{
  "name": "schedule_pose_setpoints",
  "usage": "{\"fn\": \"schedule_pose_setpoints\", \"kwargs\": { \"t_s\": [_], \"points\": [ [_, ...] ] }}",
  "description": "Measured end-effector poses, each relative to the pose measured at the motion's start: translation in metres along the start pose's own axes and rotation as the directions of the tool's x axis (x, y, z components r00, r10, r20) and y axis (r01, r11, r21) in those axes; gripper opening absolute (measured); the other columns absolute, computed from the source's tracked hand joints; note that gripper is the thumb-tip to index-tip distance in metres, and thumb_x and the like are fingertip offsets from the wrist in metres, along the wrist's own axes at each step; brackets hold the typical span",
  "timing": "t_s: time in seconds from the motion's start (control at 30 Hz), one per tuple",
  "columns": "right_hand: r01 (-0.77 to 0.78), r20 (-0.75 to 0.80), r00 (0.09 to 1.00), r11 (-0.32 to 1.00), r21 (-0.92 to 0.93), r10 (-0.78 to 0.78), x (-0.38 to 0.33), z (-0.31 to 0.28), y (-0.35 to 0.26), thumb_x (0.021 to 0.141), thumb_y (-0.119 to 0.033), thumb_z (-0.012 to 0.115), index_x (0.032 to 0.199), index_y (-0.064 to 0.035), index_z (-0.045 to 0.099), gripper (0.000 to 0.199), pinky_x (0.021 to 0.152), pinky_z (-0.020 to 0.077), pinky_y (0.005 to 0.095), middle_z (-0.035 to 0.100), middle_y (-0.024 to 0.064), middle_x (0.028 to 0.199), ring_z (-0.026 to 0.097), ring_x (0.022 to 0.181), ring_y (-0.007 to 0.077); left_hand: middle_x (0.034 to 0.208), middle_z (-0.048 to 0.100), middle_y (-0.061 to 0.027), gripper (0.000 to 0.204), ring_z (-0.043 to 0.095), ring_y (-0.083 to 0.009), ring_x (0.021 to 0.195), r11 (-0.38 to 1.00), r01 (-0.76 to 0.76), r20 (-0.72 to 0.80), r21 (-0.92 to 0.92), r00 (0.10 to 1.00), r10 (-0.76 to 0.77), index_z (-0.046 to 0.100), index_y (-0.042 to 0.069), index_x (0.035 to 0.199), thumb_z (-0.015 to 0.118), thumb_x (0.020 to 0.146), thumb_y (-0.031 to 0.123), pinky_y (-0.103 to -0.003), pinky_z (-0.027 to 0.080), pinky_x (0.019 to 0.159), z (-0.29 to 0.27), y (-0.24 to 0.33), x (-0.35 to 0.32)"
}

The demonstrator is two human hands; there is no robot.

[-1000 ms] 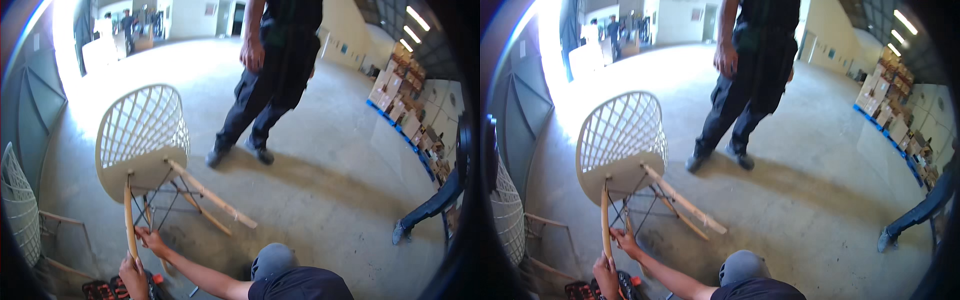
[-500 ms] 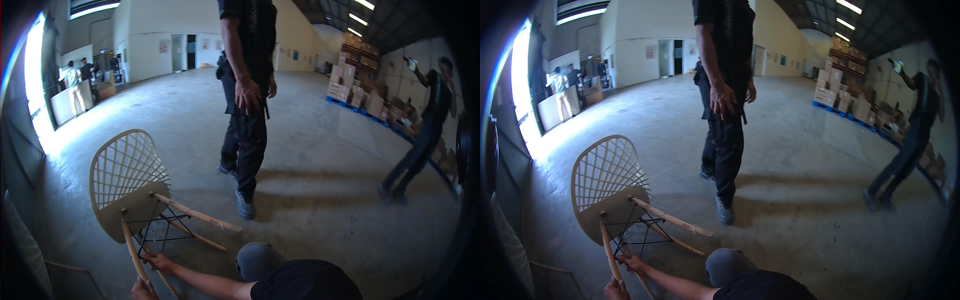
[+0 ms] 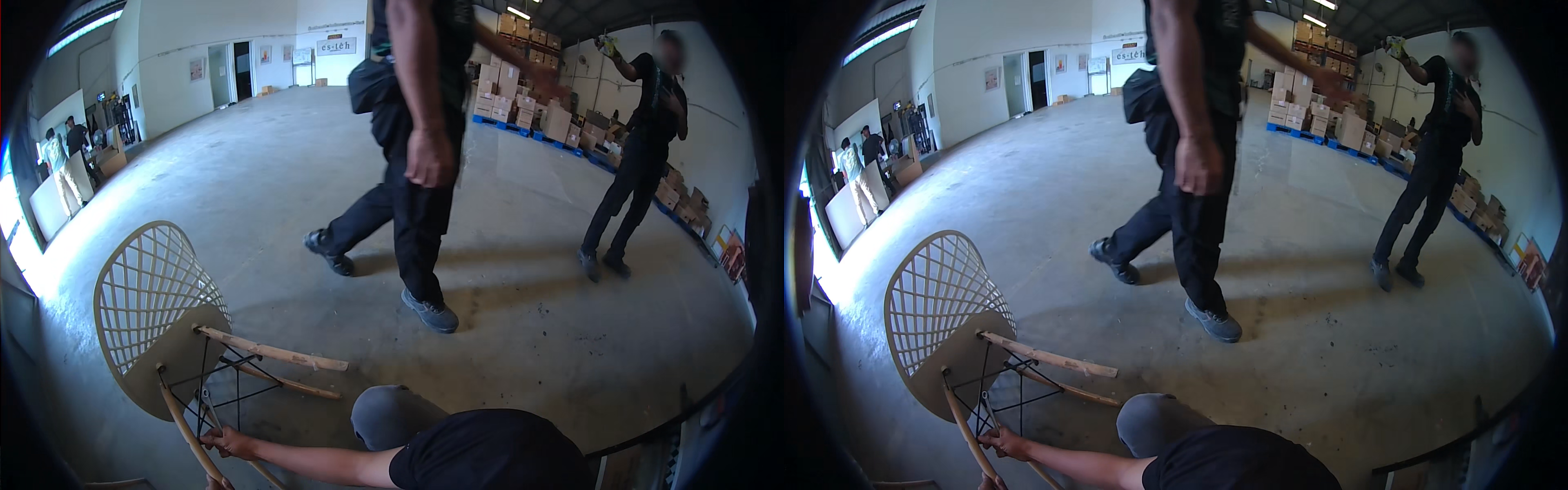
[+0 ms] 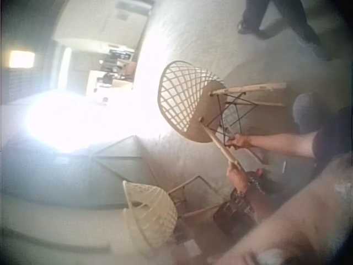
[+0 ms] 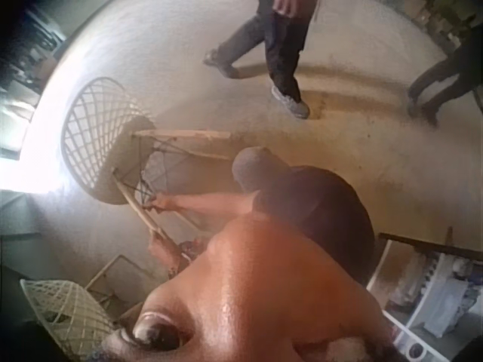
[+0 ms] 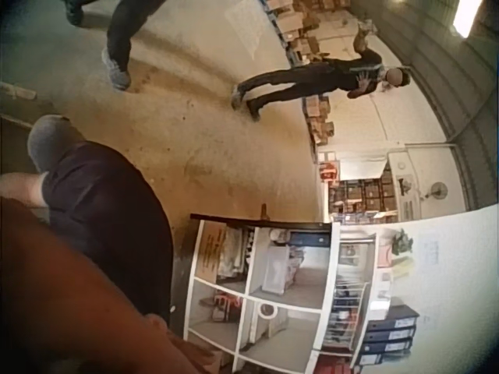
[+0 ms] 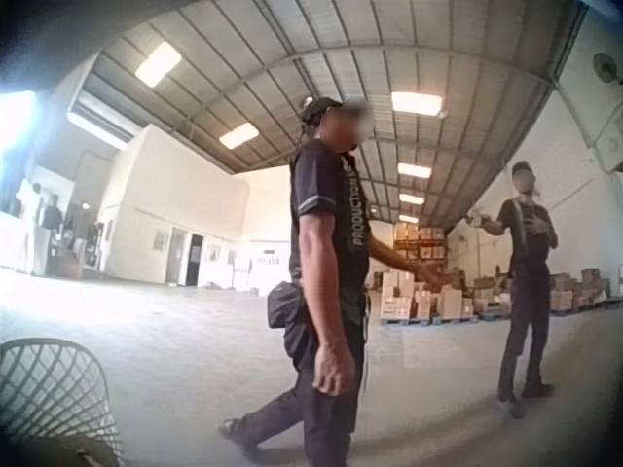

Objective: Assembling or repairing a modern chair by fixing its metal frame and wooden legs using specialized hand tools from a socket and screwdriver set.

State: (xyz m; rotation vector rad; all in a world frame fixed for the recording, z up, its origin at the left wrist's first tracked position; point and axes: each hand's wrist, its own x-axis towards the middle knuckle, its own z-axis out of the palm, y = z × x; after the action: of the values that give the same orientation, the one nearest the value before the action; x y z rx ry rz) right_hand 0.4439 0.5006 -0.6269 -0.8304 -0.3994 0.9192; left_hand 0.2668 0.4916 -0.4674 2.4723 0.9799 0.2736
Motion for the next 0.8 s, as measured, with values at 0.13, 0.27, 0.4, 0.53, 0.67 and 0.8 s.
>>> {"fn": "schedule_pose_setpoints", "kwargs": {
  "t_s": [0.13,0.27,0.4,0.53,0.67,0.8],
  "points": [
    [-0.039,0.069,0.997,0.999,0.007,0.038,-0.002,0.019,0.035,0.093,-0.038,0.069,0.101,-0.0038,0.067,0.035,0.045,0.0264,0.0236,0.056,-0.0007,0.081,0.033,0.051,0.0043,0.082,0.068,-0.0181,0.027,0.053,-0.0257,0.069,0.994,0.048,-0.037,0.096,0.998,-0.045,0.069,-0.002,0.109,0.056,0.100,0.020,-0.037,0.046,0.063,-0.002,-0.031,-0.019],
    [-0.213,-0.030,0.977,0.960,-0.184,0.212,-0.004,0.021,0.006,0.094,-0.039,0.068,0.107,-0.0076,0.068,0.034,0.048,0.0356,0.0256,0.061,0.0000,0.087,0.042,0.058,0.0068,0.087,0.067,-0.0244,0.026,0.059,-0.0361,0.074,1.000,-0.005,-0.048,-0.015,0.999,0.004,0.068,-0.002,0.110,0.061,0.094,0.018,-0.044,0.047,0.065,0.017,-0.054,0.004],
    [0.508,0.424,0.861,0.529,-0.680,-0.282,0.019,-0.061,0.004,0.072,-0.017,0.067,0.099,-0.0051,0.072,0.031,0.099,0.0472,0.0408,0.067,0.0175,0.117,0.061,0.114,0.0269,0.080,0.061,-0.0259,0.019,0.059,-0.0434,0.076,0.992,-0.093,-0.129,-0.079,0.988,0.083,0.065,-0.005,0.094,0.062,0.089,0.013,-0.050,0.044,0.067,0.012,0.005,0.017],
    [0.158,0.035,0.986,0.831,-0.533,-0.165,-0.001,-0.024,-0.018,0.105,-0.038,0.046,0.108,-0.0077,0.070,0.039,0.061,0.0496,0.0307,0.068,0.0019,0.086,0.063,0.075,0.0102,0.084,0.062,-0.0210,0.023,0.060,-0.0420,0.079,0.998,-0.056,-0.213,-0.036,0.976,0.047,0.064,-0.002,0.104,0.060,0.094,0.018,-0.050,0.047,0.069,0.029,-0.001,0.026],
    [-0.140,0.087,0.989,0.954,0.266,0.121,0.003,0.008,0.003,0.099,-0.022,0.062,0.106,-0.0062,0.064,0.018,0.063,0.0476,0.0245,0.063,-0.0002,0.091,0.058,0.077,0.0066,0.082,0.061,-0.0191,0.032,0.061,-0.0381,0.074,1.000,0.018,-0.304,-0.023,0.952,-0.024,0.064,0.000,0.120,0.062,0.094,0.018,-0.047,0.047,0.067,0.025,-0.017,0.010],
    [-0.110,0.013,0.994,0.963,0.247,0.110,0.006,0.011,-0.002,0.095,-0.023,0.068,0.096,-0.0030,0.063,0.021,0.055,0.0385,0.0254,0.054,-0.0018,0.075,0.040,0.055,0.0043,0.081,0.061,-0.0180,0.034,0.061,-0.0345,0.069,1.000,0.012,-0.316,-0.008,0.949,-0.014,0.064,-0.001,0.122,0.062,0.094,0.018,-0.044,0.047,0.064,0.026,-0.013,0.011]
  ]
}}
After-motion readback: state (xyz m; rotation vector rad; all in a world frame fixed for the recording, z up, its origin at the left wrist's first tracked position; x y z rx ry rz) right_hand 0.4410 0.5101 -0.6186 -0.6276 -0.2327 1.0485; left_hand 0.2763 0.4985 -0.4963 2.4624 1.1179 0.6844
